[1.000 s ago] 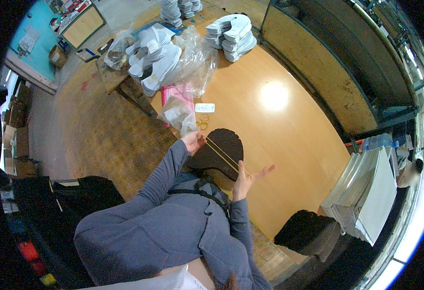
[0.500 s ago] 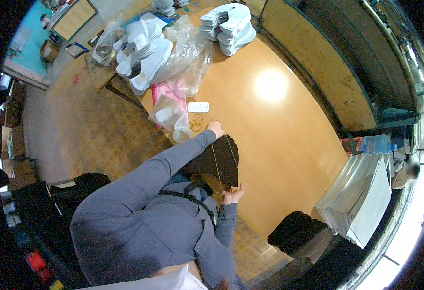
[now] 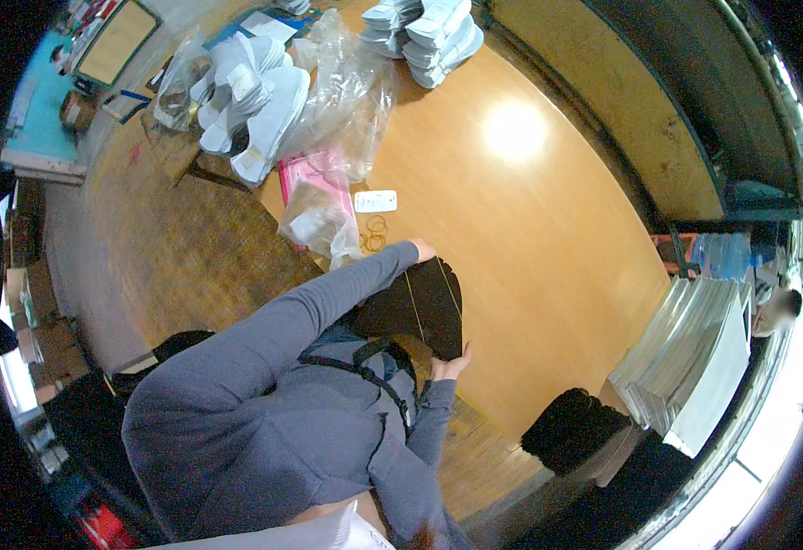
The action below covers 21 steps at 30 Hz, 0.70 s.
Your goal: The person repeatedly picks up dark brown scalloped material pieces from a table, aligns them into neat stacks, and secures some stacks with rubber bands. The person also moves white sheets and other items on the table to organize the workspace.
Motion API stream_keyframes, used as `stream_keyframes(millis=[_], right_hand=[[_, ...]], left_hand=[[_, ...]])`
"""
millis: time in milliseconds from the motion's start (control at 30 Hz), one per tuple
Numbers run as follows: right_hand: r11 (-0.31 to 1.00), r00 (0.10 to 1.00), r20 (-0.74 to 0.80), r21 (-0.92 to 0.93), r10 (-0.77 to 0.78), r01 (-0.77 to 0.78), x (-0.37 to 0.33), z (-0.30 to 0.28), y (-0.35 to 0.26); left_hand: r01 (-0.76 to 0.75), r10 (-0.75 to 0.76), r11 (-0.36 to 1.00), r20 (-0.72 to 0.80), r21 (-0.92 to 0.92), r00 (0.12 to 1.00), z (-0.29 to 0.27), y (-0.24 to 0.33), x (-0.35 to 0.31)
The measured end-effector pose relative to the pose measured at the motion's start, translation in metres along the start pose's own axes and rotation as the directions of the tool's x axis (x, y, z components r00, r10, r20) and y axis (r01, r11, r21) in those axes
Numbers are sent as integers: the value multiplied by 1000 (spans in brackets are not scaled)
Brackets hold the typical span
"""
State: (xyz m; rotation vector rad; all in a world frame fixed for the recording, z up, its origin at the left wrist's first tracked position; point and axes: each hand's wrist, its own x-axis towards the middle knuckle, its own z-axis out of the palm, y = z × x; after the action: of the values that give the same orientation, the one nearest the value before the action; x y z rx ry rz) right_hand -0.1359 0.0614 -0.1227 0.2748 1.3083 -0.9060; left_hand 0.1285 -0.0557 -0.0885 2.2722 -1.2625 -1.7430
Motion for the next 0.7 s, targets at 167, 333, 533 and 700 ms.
stream_keyframes(millis=[167, 333, 533, 700], right_hand=[[961, 955, 197, -206, 223, -182, 15, -18, -21], [586, 940, 65, -796, 335, -153, 71, 0, -40], [332, 918, 82, -941, 389, -56, 41, 91, -39], [499, 802, 134, -837, 582, -223, 28, 100, -58]], left_hand=[[-183, 173, 972, 72, 151, 982, 22, -57, 73], [-281, 262, 959, 245, 46, 933, 16, -67, 99], [-25, 28, 999, 82, -31, 996, 2, -53, 60], [-84, 81, 995, 46, 60, 996, 9, -71, 86]])
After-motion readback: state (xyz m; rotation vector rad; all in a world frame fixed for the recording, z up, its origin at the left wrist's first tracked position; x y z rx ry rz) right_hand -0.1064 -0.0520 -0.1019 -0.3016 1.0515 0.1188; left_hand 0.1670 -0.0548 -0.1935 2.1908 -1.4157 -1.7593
